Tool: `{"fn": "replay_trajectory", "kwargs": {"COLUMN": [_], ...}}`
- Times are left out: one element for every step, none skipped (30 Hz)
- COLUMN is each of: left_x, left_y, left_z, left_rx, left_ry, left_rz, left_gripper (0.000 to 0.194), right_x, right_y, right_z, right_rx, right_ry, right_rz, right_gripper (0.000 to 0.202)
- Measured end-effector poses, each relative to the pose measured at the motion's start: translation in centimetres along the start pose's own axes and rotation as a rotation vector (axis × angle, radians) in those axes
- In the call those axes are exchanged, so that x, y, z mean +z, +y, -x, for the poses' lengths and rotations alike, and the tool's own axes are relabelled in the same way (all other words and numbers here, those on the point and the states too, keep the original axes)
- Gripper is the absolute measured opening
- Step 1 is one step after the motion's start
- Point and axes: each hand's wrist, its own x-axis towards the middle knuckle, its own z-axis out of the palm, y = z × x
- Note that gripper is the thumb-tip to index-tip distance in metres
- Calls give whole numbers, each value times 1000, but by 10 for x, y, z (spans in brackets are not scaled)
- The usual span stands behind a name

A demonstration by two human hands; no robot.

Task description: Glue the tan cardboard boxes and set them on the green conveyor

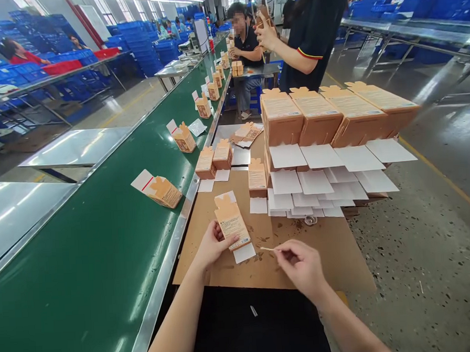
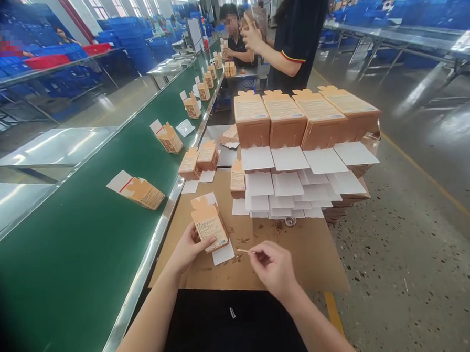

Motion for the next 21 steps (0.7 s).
{"fn": "replay_trajectory", "kwargs": {"left_x": [1, 1, 2, 3, 3, 4, 4, 5, 5, 5, 5, 5, 5, 6, 6, 7, 8, 9, 10, 11, 11], "left_y": [-1, -2, -3, -3, -3, -3, -2, -2, -2, -3, -3, -5, -6, -8, -10, -13, -16, -18, -21, -24, -27], "left_z": [1, 2, 2, 3, 4, 5, 5, 6, 6, 7, 8, 10, 11, 14, 17, 20, 23, 27, 30, 33, 36], "left_rx": [10, 20, 29, 36, 40, 42, 43, 45, 47, 51, 57, 67, 80, 97, 117, 141, 164, 185, 202, 215, 226], "left_ry": [-2, -4, -6, -10, -15, -22, -28, -34, -39, -46, -52, -58, -62, -62, -55, -41, -24, -9, 0, 3, 3], "left_rz": [-6, -11, -16, -20, -22, -23, -22, -20, -18, -16, -14, -14, -19, -31, -50, -75, -104, -134, -166, -198, -230], "left_gripper": [91, 91, 91, 91, 91, 92, 92, 92, 93, 93, 93, 93, 92, 91, 90, 89, 89, 88, 87, 85, 83], "right_x": [16, 29, 40, 48, 53, 57, 58, 58, 57, 55, 51, 46, 40, 33, 25, 17, 9, 0, -7, -14, -20], "right_y": [-3, -5, -5, -4, -2, 1, 3, 5, 7, 8, 9, 9, 8, 7, 7, 6, 5, 5, 4, 4, 4], "right_z": [2, 4, 4, 3, 2, 1, 0, -1, -1, -2, -2, -2, -1, -1, 0, 1, 1, 2, 3, 4, 5], "right_rx": [-2, -4, -4, -2, 2, 8, 14, 20, 25, 29, 33, 36, 40, 44, 48, 51, 54, 56, 59, 64, 69], "right_ry": [-42, -75, -103, -123, -140, -153, -162, -167, -169, -167, -160, -149, -135, -118, -98, -75, -50, -25, 0, 21, 38], "right_rz": [-20, -33, -42, -47, -49, -48, -45, -40, -34, -28, -25, -24, -24, -25, -26, -26, -25, -23, -19, -12, -4], "right_gripper": [27, 27, 27, 27, 27, 27, 27, 27, 27, 27, 28, 28, 29, 30, 31, 31, 32, 32, 34, 36, 37]}}
